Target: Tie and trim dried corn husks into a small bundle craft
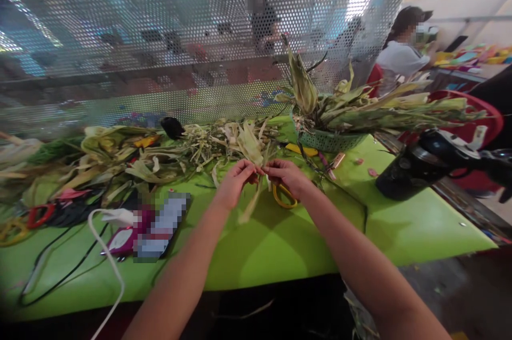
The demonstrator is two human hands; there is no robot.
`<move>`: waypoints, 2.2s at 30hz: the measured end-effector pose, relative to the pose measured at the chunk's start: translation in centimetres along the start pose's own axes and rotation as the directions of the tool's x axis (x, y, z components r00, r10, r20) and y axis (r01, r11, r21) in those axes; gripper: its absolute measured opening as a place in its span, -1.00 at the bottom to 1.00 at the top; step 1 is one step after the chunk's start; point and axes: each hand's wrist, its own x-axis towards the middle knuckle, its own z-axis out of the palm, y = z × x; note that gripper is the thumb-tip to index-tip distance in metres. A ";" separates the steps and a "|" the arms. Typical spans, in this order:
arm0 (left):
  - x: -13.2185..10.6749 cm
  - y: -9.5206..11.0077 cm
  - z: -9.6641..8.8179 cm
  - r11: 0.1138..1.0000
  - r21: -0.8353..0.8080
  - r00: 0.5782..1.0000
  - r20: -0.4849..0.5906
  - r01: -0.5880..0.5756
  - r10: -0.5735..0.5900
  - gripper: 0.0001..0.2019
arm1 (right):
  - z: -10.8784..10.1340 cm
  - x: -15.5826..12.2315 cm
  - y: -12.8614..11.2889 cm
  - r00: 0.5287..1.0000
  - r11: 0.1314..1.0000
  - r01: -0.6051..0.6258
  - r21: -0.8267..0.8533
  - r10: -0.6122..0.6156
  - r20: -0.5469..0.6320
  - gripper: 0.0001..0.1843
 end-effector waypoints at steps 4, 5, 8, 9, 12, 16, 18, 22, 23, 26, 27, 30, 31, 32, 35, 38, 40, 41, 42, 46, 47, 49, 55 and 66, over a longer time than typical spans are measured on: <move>0.3 -0.3 -0.1 0.985 0.170 0.996 -0.084 0.005 0.010 -0.78 | -0.8 -0.3 -0.8 0.998 0.904 0.057 -0.423 -0.059 0.008 -0.72; 0.4 -0.4 -0.1 0.979 0.204 0.996 -0.092 0.011 0.008 -0.79 | -1.0 -0.4 -1.1 0.995 0.858 0.097 -0.504 -0.090 0.037 -0.74; 0.5 -0.5 -0.1 0.956 0.293 0.997 -0.082 0.018 0.007 -0.83 | -1.5 -0.6 -1.7 0.984 0.782 0.179 -0.597 -0.154 0.092 -0.76; 0.5 -0.6 0.0 0.948 0.316 0.997 -0.071 0.017 0.006 -0.86 | -1.5 -0.7 -1.8 0.983 0.774 0.183 -0.607 -0.160 0.093 -0.75; 0.5 -0.9 0.0 0.930 0.367 1.000 -0.026 0.009 0.001 -0.89 | -1.2 -0.9 -2.0 0.985 0.771 0.167 -0.614 -0.164 0.062 -0.71; 0.4 -1.2 0.1 0.896 0.443 1.000 0.012 -0.019 0.015 -0.87 | -0.6 -1.4 -2.4 0.980 0.804 0.196 -0.562 -0.182 0.081 -0.69; 0.4 -1.2 0.1 0.879 0.475 0.999 0.000 -0.034 0.039 -0.91 | -0.5 -1.5 -2.7 0.975 0.815 0.222 -0.536 -0.198 0.102 -0.65; 0.4 -0.9 0.2 0.879 0.473 0.998 0.006 -0.058 0.062 -0.93 | -0.8 -1.5 -3.0 0.938 0.782 0.273 -0.561 -0.346 -0.025 -0.70; 0.4 -0.9 0.2 0.882 0.466 0.998 0.016 -0.061 0.061 -0.93 | -0.9 -1.5 -2.9 0.923 0.758 0.290 -0.584 -0.383 -0.039 -0.77; 0.3 -0.9 0.2 0.897 0.438 0.998 0.037 -0.059 0.048 -0.90 | -0.7 -1.4 -2.6 0.897 0.642 0.315 -0.699 -0.442 -0.001 -0.78; 0.3 -0.9 0.2 0.904 0.423 0.998 0.040 -0.059 0.046 -0.91 | -0.6 -1.5 -2.5 0.890 0.591 0.315 -0.743 -0.456 0.015 -0.78; 0.3 -0.9 0.2 0.922 0.385 0.998 0.035 -0.053 0.043 -0.91 | -0.3 -1.6 -2.3 0.864 0.469 0.317 -0.825 -0.502 0.046 -0.85; 0.3 -0.8 0.2 0.925 0.376 0.999 0.028 -0.047 0.040 -0.92 | -0.2 -1.7 -2.3 0.857 0.446 0.320 -0.836 -0.513 0.054 -0.86; 0.3 -0.8 0.3 0.928 0.371 0.999 0.019 -0.040 0.035 -0.92 | -0.2 -1.7 -2.2 0.852 0.433 0.323 -0.842 -0.520 0.060 -0.87; 0.3 -0.6 0.4 0.931 0.363 1.000 -0.002 -0.029 0.031 -0.94 | -0.1 -1.6 -2.0 0.852 0.420 0.348 -0.838 -0.514 0.096 -0.83; 0.3 -0.7 0.4 0.927 0.372 0.999 0.004 -0.042 0.043 -0.94 | 0.0 -1.4 -1.6 0.862 0.385 0.337 -0.859 -0.493 0.117 -0.78; 0.4 -0.9 0.4 0.934 0.354 0.999 0.013 -0.043 0.041 -0.94 | 0.1 -1.4 -1.3 0.858 0.336 0.301 -0.892 -0.504 0.099 -0.82; 0.4 -1.1 0.3 0.942 0.334 0.999 0.011 -0.037 0.035 -0.94 | 0.2 -1.4 -1.2 0.851 0.315 0.286 -0.905 -0.518 0.089 -0.84; 0.5 -1.3 0.3 0.950 0.311 1.000 -0.002 -0.027 0.029 -0.93 | 0.3 -1.4 -1.1 0.842 0.299 0.279 -0.913 -0.534 0.083 -0.85; 0.7 -1.7 -0.2 0.974 0.226 0.994 -0.109 0.036 -0.011 -0.88 | 0.6 -1.6 -1.2 0.830 0.316 0.315 -0.895 -0.549 0.098 -0.91; 0.8 -1.8 -0.4 0.976 0.210 0.992 -0.125 0.051 -0.025 -0.87 | 0.7 -1.6 -1.2 0.835 0.338 0.334 -0.880 -0.538 0.110 -0.93; 0.9 -1.8 -0.7 0.978 0.195 0.989 -0.140 0.072 -0.045 -0.85 | 0.7 -1.5 -1.4 0.848 0.389 0.371 -0.844 -0.513 0.136 -0.96; 0.8 -1.6 -0.9 0.959 0.281 0.987 -0.158 0.047 -0.002 -0.85 | 0.4 -1.3 -1.5 0.871 0.497 0.370 -0.785 -0.481 0.106 -0.94; 0.3 -0.9 0.1 0.898 0.437 0.986 -0.123 -0.051 0.116 -0.87 | 0.9 -0.9 -0.6 0.890 0.477 0.294 -0.828 -0.453 0.055 -0.84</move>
